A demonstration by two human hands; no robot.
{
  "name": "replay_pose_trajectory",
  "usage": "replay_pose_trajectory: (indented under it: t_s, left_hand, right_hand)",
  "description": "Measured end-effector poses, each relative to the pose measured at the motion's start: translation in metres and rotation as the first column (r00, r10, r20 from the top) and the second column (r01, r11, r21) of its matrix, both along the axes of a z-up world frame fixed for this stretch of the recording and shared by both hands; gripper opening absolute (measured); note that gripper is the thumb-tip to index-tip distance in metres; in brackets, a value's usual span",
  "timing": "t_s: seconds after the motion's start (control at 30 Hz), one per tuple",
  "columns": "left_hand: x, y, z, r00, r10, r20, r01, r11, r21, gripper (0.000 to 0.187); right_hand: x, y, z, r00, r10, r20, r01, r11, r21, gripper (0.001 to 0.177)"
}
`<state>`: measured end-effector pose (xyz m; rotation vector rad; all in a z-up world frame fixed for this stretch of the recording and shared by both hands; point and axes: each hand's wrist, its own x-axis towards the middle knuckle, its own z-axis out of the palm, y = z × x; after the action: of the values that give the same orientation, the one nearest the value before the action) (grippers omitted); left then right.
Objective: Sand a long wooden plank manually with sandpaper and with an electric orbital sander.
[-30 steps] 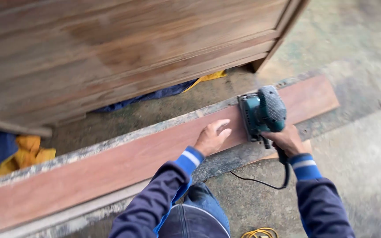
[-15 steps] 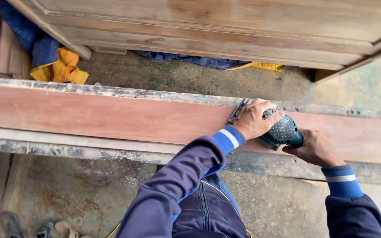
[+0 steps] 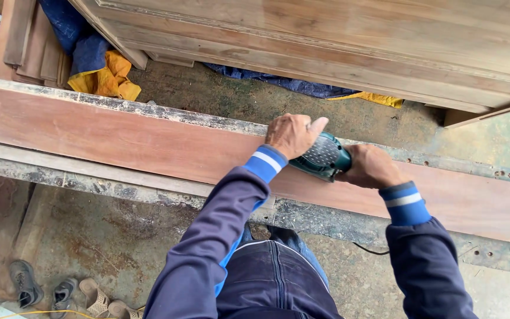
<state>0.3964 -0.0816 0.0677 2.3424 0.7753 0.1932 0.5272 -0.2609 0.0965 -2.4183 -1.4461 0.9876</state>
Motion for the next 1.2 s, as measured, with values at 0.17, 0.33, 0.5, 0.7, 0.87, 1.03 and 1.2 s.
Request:
replay_pose_trajectory:
  t_s: [0.17, 0.33, 0.5, 0.7, 0.87, 1.03, 1.2]
  left_hand:
    - [-0.034, 0.043, -0.002, 0.999, 0.041, -0.029, -0.042, 0.999, -0.034, 0.061]
    - [-0.069, 0.080, -0.003, 0.996, 0.090, 0.023, -0.090, 0.996, -0.017, 0.059]
    - [-0.101, 0.100, 0.005, 0.988, 0.141, 0.056, -0.142, 0.990, 0.010, 0.058]
    - [-0.115, 0.100, -0.004, 0.973, 0.216, 0.083, -0.209, 0.974, -0.082, 0.059]
    - [-0.101, 0.064, -0.022, 0.956, 0.282, 0.076, -0.237, 0.901, -0.363, 0.059]
    - [-0.056, -0.006, -0.033, 0.985, 0.134, 0.110, -0.075, 0.901, -0.427, 0.060]
    - [-0.006, -0.076, -0.025, 0.999, -0.003, 0.045, 0.026, 0.860, -0.510, 0.063]
  right_hand:
    - [-0.029, 0.047, 0.008, 0.999, 0.035, -0.018, -0.034, 0.999, 0.032, 0.051]
    - [-0.051, 0.088, 0.005, 0.995, 0.100, -0.005, -0.101, 0.995, -0.019, 0.045]
    - [-0.075, 0.112, 0.009, 0.990, 0.141, -0.010, -0.141, 0.990, 0.021, 0.044]
    - [-0.084, 0.106, 0.012, 0.987, 0.156, 0.021, -0.157, 0.986, 0.055, 0.038]
    - [-0.064, 0.061, 0.010, 0.984, 0.172, 0.051, -0.176, 0.982, 0.073, 0.037]
    - [-0.028, -0.010, 0.008, 0.999, 0.052, 0.002, -0.052, 0.998, 0.023, 0.052]
    - [0.014, -0.089, -0.001, 0.997, -0.069, 0.036, 0.073, 0.989, -0.125, 0.047]
